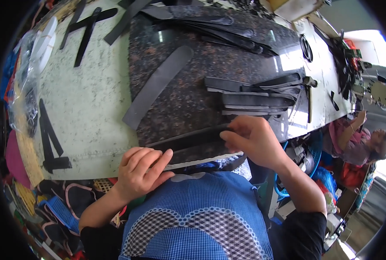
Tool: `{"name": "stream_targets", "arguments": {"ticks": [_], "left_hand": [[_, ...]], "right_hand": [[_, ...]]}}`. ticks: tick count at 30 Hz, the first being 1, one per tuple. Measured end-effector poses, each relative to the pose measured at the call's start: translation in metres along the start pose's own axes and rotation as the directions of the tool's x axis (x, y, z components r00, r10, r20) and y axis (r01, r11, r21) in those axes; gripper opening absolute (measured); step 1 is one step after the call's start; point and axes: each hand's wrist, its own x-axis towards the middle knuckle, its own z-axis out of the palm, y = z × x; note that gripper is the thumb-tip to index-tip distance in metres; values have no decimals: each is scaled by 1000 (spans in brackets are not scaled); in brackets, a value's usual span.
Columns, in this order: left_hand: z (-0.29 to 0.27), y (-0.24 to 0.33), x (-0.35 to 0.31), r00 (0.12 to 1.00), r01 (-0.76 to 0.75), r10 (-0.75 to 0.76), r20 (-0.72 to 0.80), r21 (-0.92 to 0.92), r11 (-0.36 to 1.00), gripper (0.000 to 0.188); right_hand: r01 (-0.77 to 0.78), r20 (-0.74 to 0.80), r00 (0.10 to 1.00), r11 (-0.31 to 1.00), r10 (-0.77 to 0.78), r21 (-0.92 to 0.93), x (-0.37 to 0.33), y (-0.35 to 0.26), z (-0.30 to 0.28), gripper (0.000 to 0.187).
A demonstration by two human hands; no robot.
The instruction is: Sort and prepare shoe upper components at a factory workbench.
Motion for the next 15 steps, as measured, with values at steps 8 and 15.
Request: {"name": "stream_targets", "arguments": {"ticks": [8, 15], "left_hand": [[1, 0, 19, 998, 6, -10, 62, 62, 998, 49], [-12, -27, 76, 999, 34, -36, -23, -62, 998, 40]], "right_hand": [[122, -151, 974, 955, -167, -270, 2, 17, 10, 22], [363, -76, 892, 805, -446, -469, -14, 0, -4, 19]]}}
